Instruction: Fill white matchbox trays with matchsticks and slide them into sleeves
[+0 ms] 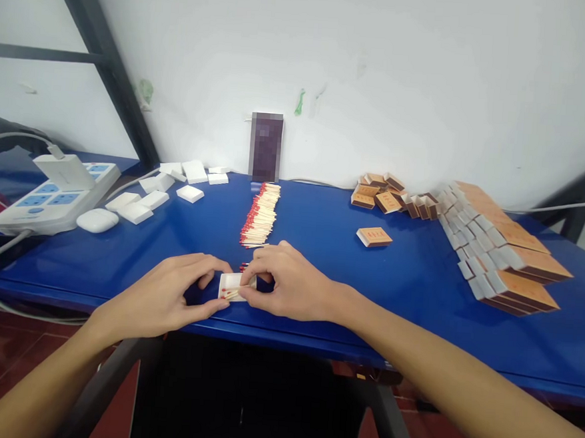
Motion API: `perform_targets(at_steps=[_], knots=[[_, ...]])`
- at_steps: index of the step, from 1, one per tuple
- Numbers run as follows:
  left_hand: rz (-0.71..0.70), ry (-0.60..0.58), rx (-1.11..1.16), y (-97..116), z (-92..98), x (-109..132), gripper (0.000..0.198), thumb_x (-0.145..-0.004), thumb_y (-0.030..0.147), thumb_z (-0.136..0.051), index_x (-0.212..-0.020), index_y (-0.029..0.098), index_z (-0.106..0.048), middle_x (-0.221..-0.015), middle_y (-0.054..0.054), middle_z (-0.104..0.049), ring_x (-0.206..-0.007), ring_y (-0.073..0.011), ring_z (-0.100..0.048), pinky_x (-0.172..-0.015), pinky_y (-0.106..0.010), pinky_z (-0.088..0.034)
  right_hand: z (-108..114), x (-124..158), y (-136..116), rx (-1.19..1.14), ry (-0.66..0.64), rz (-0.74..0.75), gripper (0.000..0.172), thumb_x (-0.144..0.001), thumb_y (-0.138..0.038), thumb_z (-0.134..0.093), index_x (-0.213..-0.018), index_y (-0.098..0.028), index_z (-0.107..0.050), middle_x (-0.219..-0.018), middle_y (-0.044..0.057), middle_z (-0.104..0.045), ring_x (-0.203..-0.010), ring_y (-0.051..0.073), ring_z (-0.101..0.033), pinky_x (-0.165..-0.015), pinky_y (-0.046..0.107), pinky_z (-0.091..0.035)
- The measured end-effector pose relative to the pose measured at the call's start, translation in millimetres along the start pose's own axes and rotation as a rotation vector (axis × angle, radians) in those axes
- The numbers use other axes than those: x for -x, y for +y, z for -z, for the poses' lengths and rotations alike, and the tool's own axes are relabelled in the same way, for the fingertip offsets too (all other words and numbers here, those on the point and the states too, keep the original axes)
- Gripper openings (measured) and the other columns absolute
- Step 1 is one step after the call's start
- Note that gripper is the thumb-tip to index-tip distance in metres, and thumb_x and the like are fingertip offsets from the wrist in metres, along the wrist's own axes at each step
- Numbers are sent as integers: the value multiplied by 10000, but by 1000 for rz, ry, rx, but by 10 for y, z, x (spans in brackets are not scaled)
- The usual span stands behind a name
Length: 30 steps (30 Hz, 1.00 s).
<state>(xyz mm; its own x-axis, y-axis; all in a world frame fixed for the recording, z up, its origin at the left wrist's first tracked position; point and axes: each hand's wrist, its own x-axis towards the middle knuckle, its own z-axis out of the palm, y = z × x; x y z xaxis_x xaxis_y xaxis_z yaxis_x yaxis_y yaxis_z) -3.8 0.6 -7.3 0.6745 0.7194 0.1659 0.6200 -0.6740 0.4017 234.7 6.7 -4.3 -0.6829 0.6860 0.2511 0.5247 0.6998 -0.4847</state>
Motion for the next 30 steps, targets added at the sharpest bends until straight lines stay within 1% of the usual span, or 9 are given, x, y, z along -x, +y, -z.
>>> perform_targets(at_steps=[5, 10, 14, 17, 19, 21, 23, 27, 30], knots=[[-10, 16, 18, -10, -11, 1, 249, -906, 426, -597, -1076, 245, -586, -797, 31, -541, -702, -140, -532, -614, -260, -377, 17, 4, -8, 13, 4, 11, 118, -880, -268, -642, -798, -194, -683, -707, -32, -533, -679, 112, -479, -736, 296, -311], [-8, 15, 48, -20, -8, 12, 261, -887, 410, -625, -1088, 249, -581, -790, 39, -530, -681, -131, -519, -601, -252, -371, 30, -7, -22, -12, -21, -9, 160, -904, -329, -643, -822, -211, -713, -742, -21, -538, -683, 117, -463, -746, 303, -312], [2, 11, 46, -19, -3, 8, 260, -884, 418, -629, -1076, 249, -582, -779, 45, -523, -676, -129, -513, -596, -251, -365, 56, 9, -21, 3, -50, 22, 204, -912, -377, -628, -829, -216, -722, -773, -7, -554, -714, 132, -467, -764, 312, -318], [4, 9, 40, -17, -2, -1, 258, -891, 418, -620, -1087, 254, -582, -772, 46, -518, -677, -130, -512, -601, -251, -363, 89, 33, -11, 17, -70, 64, 115, -887, -255, -613, -922, -196, -706, -795, -3, -549, -727, 135, -479, -767, 310, -328], [5, 1, 37, -18, -2, -3, 263, -891, 414, -623, -1096, 255, -580, -778, 45, -520, -685, -131, -515, -610, -251, -365, 107, 45, -1, 16, -84, 75, 142, -839, -170, -608, -960, -181, -683, -799, -5, -543, -731, 134, -488, -763, 304, -337], [3, -4, 33, -20, -2, -1, 267, -889, 411, -626, -1099, 253, -580, -784, 44, -521, -692, -131, -516, -617, -252, -366, 113, 49, 12, 12, -96, 76, 147, -810, -135, -606, -939, -179, -662, -792, -12, -539, -729, 131, -492, -757, 297, -342], [5, -5, 29, -21, -1, 5, 256, -892, 406, -623, -1090, 248, -581, -784, 43, -519, -691, -129, -514, -617, -253, -365, 105, 46, 28, 3, -90, 77, 115, -805, -126, -606, -898, -181, -644, -782, -20, -538, -720, 124, -490, -746, 290, -344], [0, -1, 26, -22, 1, 11, 235, -904, 402, -603, -1072, 240, -582, -782, 40, -521, -682, -129, -515, -608, -254, -361, 60, 29, 46, -36, -59, 74, 76, -797, -115, -596, -817, -185, -617, -768, -25, -547, -696, 113, -486, -722, 279, -349], [-8, 10, 22, -21, -2, 5, 237, -911, 417, -585, -1060, 233, -586, -780, 33, -530, -677, -135, -519, -601, -257, -361, 17, 13, 27, -25, -23, 59, 70, -784, -116, -587, -764, -183, -593, -753, -24, -547, -680, 111, -482, -712, 277, -352]])
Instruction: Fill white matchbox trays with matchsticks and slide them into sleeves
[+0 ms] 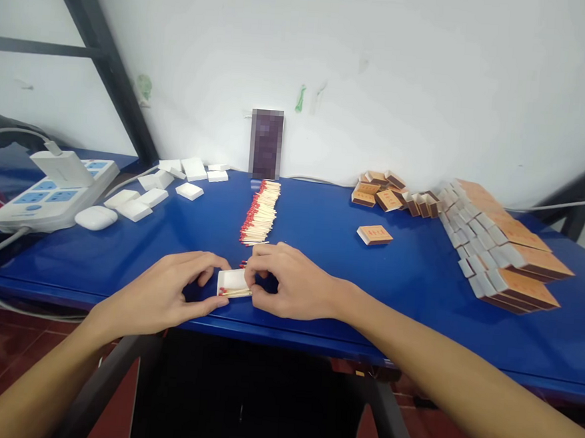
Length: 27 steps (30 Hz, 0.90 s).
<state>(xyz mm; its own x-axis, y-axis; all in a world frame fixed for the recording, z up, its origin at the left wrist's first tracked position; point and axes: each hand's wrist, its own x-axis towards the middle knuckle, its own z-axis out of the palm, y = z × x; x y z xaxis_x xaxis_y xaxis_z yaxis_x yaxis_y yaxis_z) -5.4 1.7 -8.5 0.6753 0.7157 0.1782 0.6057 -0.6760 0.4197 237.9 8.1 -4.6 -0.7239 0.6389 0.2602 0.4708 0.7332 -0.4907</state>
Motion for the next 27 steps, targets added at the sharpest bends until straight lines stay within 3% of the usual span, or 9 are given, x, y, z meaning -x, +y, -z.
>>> perform_targets(at_steps=[5, 10, 15, 19, 27], knots=[[-23, 26, -6, 5, -10, -6, 232, -917, 404, -576, -1071, 230, -580, -803, 26, -542, -702, -139, -525, -622, -260, -373, -43, -23, -39, 94, 85, 4, 59, -770, -133, -590, -745, -182, -569, -722, -21, -533, -643, 112, -449, -668, 273, -344], [-26, 30, -3, 7, 1, 1, 222, -903, 393, -572, -1041, 220, -590, -793, 24, -540, -686, -139, -513, -616, -265, -369, 1, -13, 30, 97, 203, 4, 98, -842, -141, -531, -904, -184, -593, -788, 6, -562, -692, 130, -491, -657, 260, -375], [-22, 6, -8, 22, 32, 0, 185, -930, 379, -517, -963, 209, -581, -785, 23, -527, -684, -139, -499, -632, -275, -375, 65, -4, 110, 273, 94, -165, 175, -828, -208, -593, -999, -185, -623, -905, 41, -587, -793, 173, -523, -700, 295, -389], [-21, 15, 8, 29, 29, 3, 200, -901, 391, -561, -999, 217, -577, -786, 27, -527, -674, -135, -501, -611, -264, -372, 72, -15, 134, 184, 24, -201, 69, -881, -240, -566, -902, -189, -608, -872, 27, -572, -777, 160, -514, -701, 290, -387], [-40, -10, -20, 13, 12, 26, 281, -824, 428, -649, -1010, 232, -569, -781, 36, -523, -665, -135, -514, -604, -262, -377, 41, -30, 194, 108, -8, -231, 75, -901, -228, -541, -848, -187, -574, -816, 7, -570, -707, 138, -488, -663, 278, -353]])
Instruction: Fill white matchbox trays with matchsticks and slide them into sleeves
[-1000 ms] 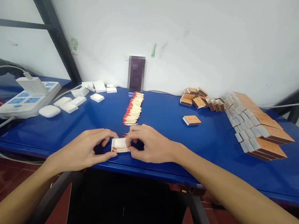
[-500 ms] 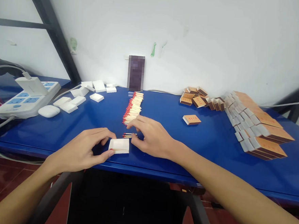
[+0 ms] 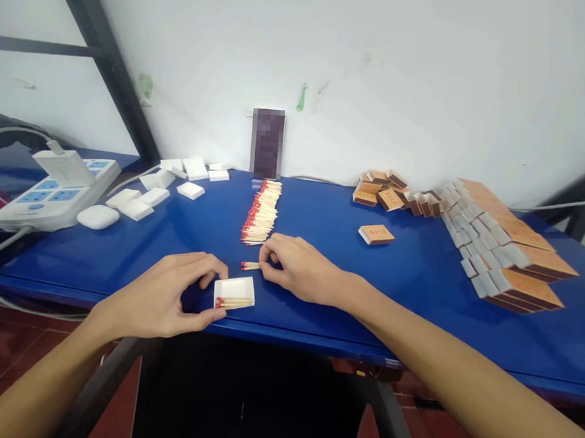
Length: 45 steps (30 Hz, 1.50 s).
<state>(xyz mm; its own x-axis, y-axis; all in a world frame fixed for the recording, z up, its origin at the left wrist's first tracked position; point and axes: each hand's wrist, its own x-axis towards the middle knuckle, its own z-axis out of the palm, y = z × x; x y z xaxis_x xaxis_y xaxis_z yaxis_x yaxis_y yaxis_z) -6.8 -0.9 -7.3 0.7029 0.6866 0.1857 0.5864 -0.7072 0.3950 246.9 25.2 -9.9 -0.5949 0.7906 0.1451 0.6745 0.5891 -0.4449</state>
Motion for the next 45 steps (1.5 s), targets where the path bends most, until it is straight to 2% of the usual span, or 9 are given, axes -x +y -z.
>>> perform_targets(at_steps=[5, 9, 16, 24, 28, 31, 34, 39, 45], knots=[[6, -11, -11, 7, 6, -7, 272, -839, 432, -644, -1018, 240, -572, -770, 42, -512, -647, -129, -506, -590, -258, -371, 54, 19, -36, 21, -68, 6, 105, -920, -245, -517, -849, -194, -575, -814, -1, -581, -748, 148, -515, -769, 319, -340], [15, -21, -9, 13, 12, -16, 273, -855, 438, -634, -1038, 246, -569, -773, 41, -507, -655, -131, -509, -583, -252, -367, 100, 31, -68, 42, -137, 0, 108, -911, -257, -541, -821, -196, -551, -779, -21, -578, -706, 140, -497, -808, 338, -331], [25, -39, -10, 8, 10, -4, 288, -864, 440, -625, -1072, 249, -570, -775, 37, -497, -654, -132, -501, -563, -245, -366, 161, 57, -64, 123, -134, -20, 106, -921, -227, -519, -820, -198, -515, -815, 12, -593, -695, 152, -503, -640, 281, -339], [32, -36, -2, 7, 5, -12, 289, -873, 461, -614, -1063, 247, -576, -769, 41, -491, -642, -125, -497, -555, -241, -364, 232, 81, -122, 250, -207, -45, 201, -986, -298, -429, -837, -188, -506, -852, 39, -582, -688, 158, -501, -609, 283, -326], [38, -36, 4, 8, 5, -8, 290, -879, 461, -611, -1072, 249, -570, -777, 42, -495, -649, -126, -501, -572, -244, -367, 211, 66, -81, 312, -160, -39, 167, -973, -259, -436, -845, -180, -508, -851, 41, -580, -680, 153, -504, -612, 281, -319], [50, -20, 21, 9, -4, -12, 271, -891, 443, -600, -1077, 248, -568, -771, 47, -497, -643, -121, -496, -585, -246, -366, 211, 81, -105, 272, -85, -8, 124, -951, -234, -466, -847, -186, -513, -808, 17, -578, -639, 134, -486, -600, 267, -313], [55, 0, 26, 10, -13, -20, 253, -898, 419, -600, -1076, 243, -561, -767, 50, -499, -654, -123, -496, -598, -247, -364, 196, 102, -235, 182, -29, 93, 71, -935, -213, -500, -867, -193, -512, -803, -7, -576, -610, 109, -466, -589, 246, -318], [42, 8, 32, 11, -13, -14, 257, -889, 397, -622, -1078, 240, -547, -798, 47, -518, -691, -125, -509, -607, -242, -364, 96, 90, -428, 165, -96, 111, 47, -929, -203, -520, -886, -191, -533, -847, -11, -605, -568, 93, -460, -542, 242, -291], [35, 22, 18, 3, -15, -7, 250, -894, 421, -617, -1053, 241, -546, -799, 49, -523, -686, -125, -514, -612, -246, -361, 47, 100, -362, 177, -136, 134, 98, -943, -244, -521, -900, -187, -588, -847, 0, -628, -657, 118, -536, -578, 250, -312]])
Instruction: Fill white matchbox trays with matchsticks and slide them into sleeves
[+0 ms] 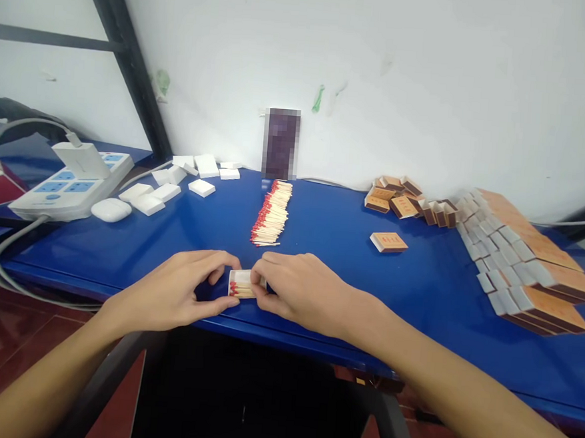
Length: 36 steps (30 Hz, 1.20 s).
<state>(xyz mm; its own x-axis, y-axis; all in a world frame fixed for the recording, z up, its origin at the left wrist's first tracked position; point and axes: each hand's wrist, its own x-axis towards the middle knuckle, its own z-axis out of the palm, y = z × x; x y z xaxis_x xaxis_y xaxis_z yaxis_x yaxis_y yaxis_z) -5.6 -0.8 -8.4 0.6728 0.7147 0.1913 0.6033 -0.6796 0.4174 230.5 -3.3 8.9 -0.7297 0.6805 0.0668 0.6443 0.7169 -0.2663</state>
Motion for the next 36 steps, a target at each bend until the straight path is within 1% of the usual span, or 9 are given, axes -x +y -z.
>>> perform_targets(at_steps=[5, 9, 12, 15, 18, 23, 26, 29, 36], knots=[[0, -10, 2, 8, -1, 1, 256, -898, 419, -617, -1072, 249, -539, -803, 49, -521, -699, -130, -520, -620, -248, -366, 24, 24, -8, -8, 75, 19, 116, -924, -231, -534, -864, -190, -625, -785, -10, -634, -626, 112, -506, -623, 268, -310], [7, -15, 5, 12, 3, 2, 245, -900, 410, -614, -1068, 247, -542, -802, 47, -517, -686, -127, -513, -606, -245, -360, 59, 28, 23, 23, 241, 59, 172, -932, -259, -529, -813, -184, -628, -652, -37, -597, -554, 95, -435, -731, 307, -308], [1, -16, -1, -5, -3, -1, 266, -905, 411, -608, -1107, 253, -536, -796, 47, -511, -677, -126, -510, -604, -244, -359, 95, -2, 125, 75, 347, -27, 160, -911, -260, -538, -812, -189, -641, -535, -58, -511, -509, 102, -391, -706, 293, -313], [-9, -21, -6, -24, -11, -3, 298, -914, 413, -602, -1161, 269, -519, -787, 51, -503, -673, -126, -510, -608, -244, -360, 113, -93, 250, 148, 247, -139, 125, -885, -239, -551, -898, -189, -664, -515, -53, -501, -507, 119, -434, -635, 270, -305], [-7, -28, -10, -29, -9, -1, 295, -913, 424, -603, -1151, 266, -529, -789, 49, -507, -678, -129, -516, -613, -247, -361, 88, -207, 342, 213, 128, -164, 150, -891, -219, -533, -946, -190, -670, -608, -15, -595, -559, 133, -506, -588, 263, -277], [-8, -33, -27, -18, 2, 8, 308, -911, 459, -589, -1136, 250, -562, -794, 36, -524, -690, -140, -524, -625, -261, -368, -3, -299, 392, 281, 107, -170, 146, -916, -231, -510, -927, -192, -650, -796, 37, -696, -694, 165, -602, -591, 267, -271], [-11, -33, -29, -15, 5, 8, 317, -917, 459, -578, -1153, 248, -565, -800, 30, -532, -700, -146, -529, -635, -267, -375, -31, -303, 400, 308, 111, -196, 158, -933, -252, -491, -977, -190, -629, -811, 45, -702, -710, 181, -622, -584, 273, -264], [-9, -34, -33, -13, 7, 5, 315, -916, 458, -582, -1150, 247, -568, -797, 30, -530, -700, -148, -528, -636, -268, -375, -34, -304, 404, 292, 110, -221, 140, -940, -249, -487, -956, -193, -614, -810, 37, -701, -722, 181, -629, -584, 273, -267], [-3, -43, -23, -9, 9, 3, 301, -923, 445, -579, -1156, 256, -560, -801, 34, -526, -712, -147, -528, -648, -270, -378, -29, -280, 326, 313, 75, -180, 177, -987, -243, -426, -929, -172, -576, -870, 51, -703, -709, 170, -620, -564, 276, -238]])
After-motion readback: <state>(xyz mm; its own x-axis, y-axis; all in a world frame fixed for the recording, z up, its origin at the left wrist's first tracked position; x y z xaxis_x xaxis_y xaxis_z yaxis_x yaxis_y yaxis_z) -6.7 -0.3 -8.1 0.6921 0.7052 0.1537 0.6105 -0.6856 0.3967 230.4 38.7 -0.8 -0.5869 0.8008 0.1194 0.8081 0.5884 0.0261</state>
